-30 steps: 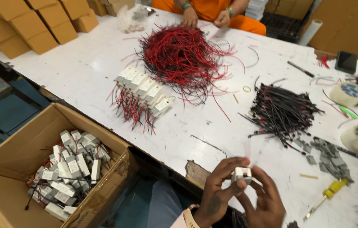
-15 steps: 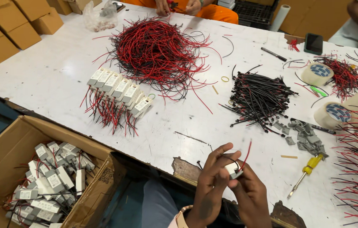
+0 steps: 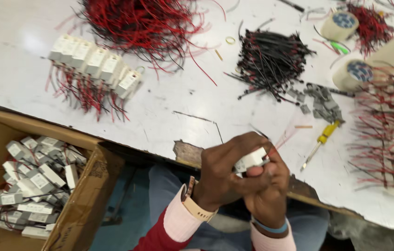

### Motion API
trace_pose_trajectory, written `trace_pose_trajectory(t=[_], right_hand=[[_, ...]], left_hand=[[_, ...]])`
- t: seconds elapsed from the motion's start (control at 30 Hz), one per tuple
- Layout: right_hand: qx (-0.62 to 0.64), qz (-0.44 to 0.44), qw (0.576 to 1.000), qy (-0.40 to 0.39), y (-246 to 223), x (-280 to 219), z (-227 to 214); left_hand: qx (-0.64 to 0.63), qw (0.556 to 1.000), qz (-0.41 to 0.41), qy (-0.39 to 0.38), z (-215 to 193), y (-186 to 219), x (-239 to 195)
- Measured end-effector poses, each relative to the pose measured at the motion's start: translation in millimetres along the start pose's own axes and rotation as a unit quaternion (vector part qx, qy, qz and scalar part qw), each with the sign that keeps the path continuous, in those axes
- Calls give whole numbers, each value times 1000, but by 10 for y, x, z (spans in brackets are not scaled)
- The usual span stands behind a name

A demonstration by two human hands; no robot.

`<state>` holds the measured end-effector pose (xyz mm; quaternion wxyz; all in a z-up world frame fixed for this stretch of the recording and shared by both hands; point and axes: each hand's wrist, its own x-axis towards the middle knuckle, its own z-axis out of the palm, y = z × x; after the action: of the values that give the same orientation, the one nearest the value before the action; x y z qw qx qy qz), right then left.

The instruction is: The person assembles small white electrical modules by inserting red and black wires into terminal blocks and tightening them with a yellow screwdriver. Completed units are placed into a cardboard box on the floor. The workspace contains piles of wires, loose components, and other tools.

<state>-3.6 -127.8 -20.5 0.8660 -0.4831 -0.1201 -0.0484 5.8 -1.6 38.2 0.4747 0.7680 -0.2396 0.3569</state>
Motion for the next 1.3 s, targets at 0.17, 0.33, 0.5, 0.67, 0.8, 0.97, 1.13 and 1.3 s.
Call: trace_pose_trajectory(t=[0.17, 0.33, 0.5, 0.67, 0.8, 0.97, 1.13, 1.3], right_hand=[[66, 7, 998, 15, 16, -107, 19], [62, 67, 994, -56, -189, -90, -7], [-161, 47, 984, -56, -409, -126, 116], [-166, -30, 985, 39, -333, -154, 236], [-220, -106, 968, 55, -246, -202, 206], [-137, -110, 984, 43, -109, -228, 173], [-1, -42, 998, 49, -32, -190, 155], [10, 36, 997, 62, -131, 48, 169]], left_hand=[[9, 1000, 27, 7, 51, -24, -33], [-159, 982, -98, -17, 32, -57, -69], [-283, 956, -79, -2, 39, -82, -45], [-207, 977, -34, -26, 17, -37, -48], [-229, 971, -69, -27, 8, 14, -121], [-191, 980, -43, 28, 59, -28, -173], [-150, 984, -97, 3, 48, -76, -218], [-269, 951, -153, -8, 1, -134, -223]])
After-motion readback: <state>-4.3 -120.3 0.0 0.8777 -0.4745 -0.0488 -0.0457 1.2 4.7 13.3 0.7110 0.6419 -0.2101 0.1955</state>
